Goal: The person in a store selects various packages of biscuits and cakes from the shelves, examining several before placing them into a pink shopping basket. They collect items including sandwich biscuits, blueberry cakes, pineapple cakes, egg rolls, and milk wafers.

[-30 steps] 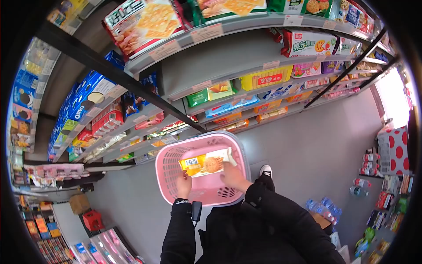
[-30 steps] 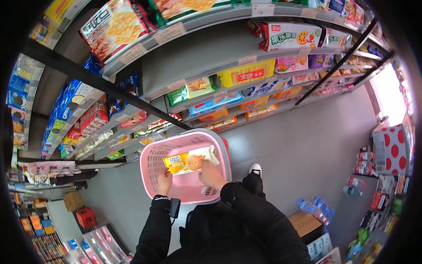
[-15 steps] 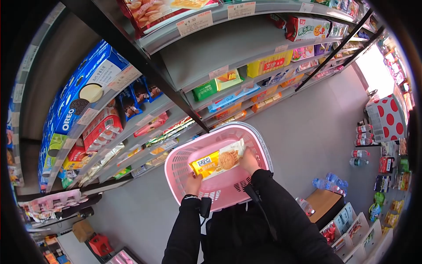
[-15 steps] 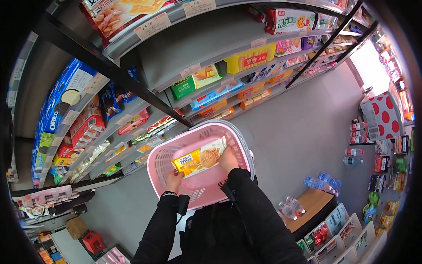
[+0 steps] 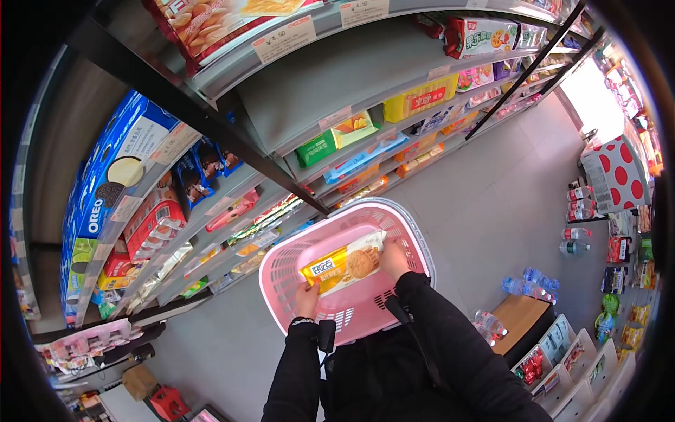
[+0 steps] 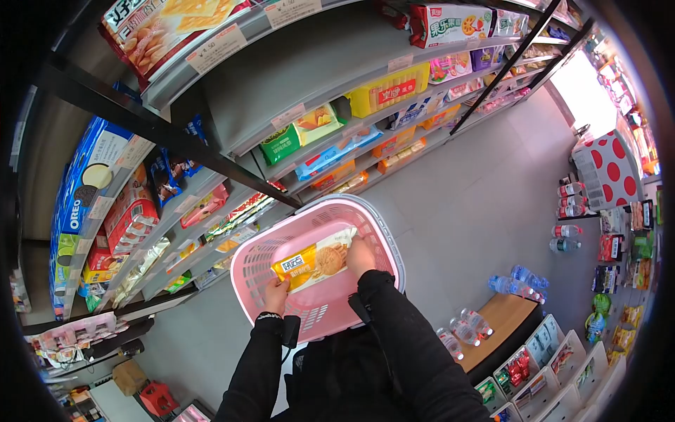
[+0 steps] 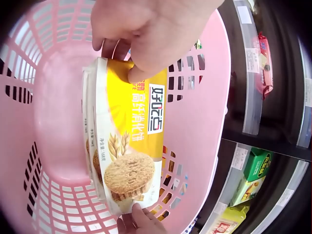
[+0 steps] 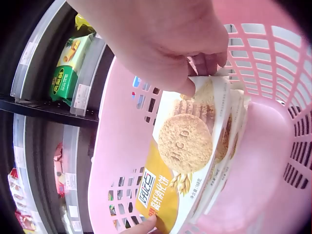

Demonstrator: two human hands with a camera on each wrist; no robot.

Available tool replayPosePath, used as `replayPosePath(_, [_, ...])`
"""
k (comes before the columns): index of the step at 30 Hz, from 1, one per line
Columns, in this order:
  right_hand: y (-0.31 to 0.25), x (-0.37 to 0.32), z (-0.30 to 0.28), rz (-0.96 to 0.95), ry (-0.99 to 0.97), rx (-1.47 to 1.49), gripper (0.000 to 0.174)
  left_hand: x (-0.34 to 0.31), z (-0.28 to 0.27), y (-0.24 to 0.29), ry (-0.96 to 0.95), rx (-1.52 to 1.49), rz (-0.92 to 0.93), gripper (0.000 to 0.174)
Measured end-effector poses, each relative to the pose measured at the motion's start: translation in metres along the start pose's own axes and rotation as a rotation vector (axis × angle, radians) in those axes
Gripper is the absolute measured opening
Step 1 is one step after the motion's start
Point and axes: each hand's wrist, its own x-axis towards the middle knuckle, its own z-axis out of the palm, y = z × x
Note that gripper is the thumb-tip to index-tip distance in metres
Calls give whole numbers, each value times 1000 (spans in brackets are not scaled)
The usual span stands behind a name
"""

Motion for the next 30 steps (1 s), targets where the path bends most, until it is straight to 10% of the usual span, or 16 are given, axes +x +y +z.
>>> replayPosePath(11, [-43, -38, -91, -348, -112, 142, 16, -60, -38, 18, 85, -161, 129, 17])
replayPosePath(17, [-71, -63, -194, -561, -16, 383, 21, -143, -51, 142, 111, -345, 311, 15])
replayPosePath(20, [-82, -52, -243, -674, 224, 430, 19, -162, -41, 206, -30, -395, 569, 41])
replayPosePath(30, [-125, 59, -343, -742, 558, 510, 19, -83, 23, 351, 162, -145, 1016, 51])
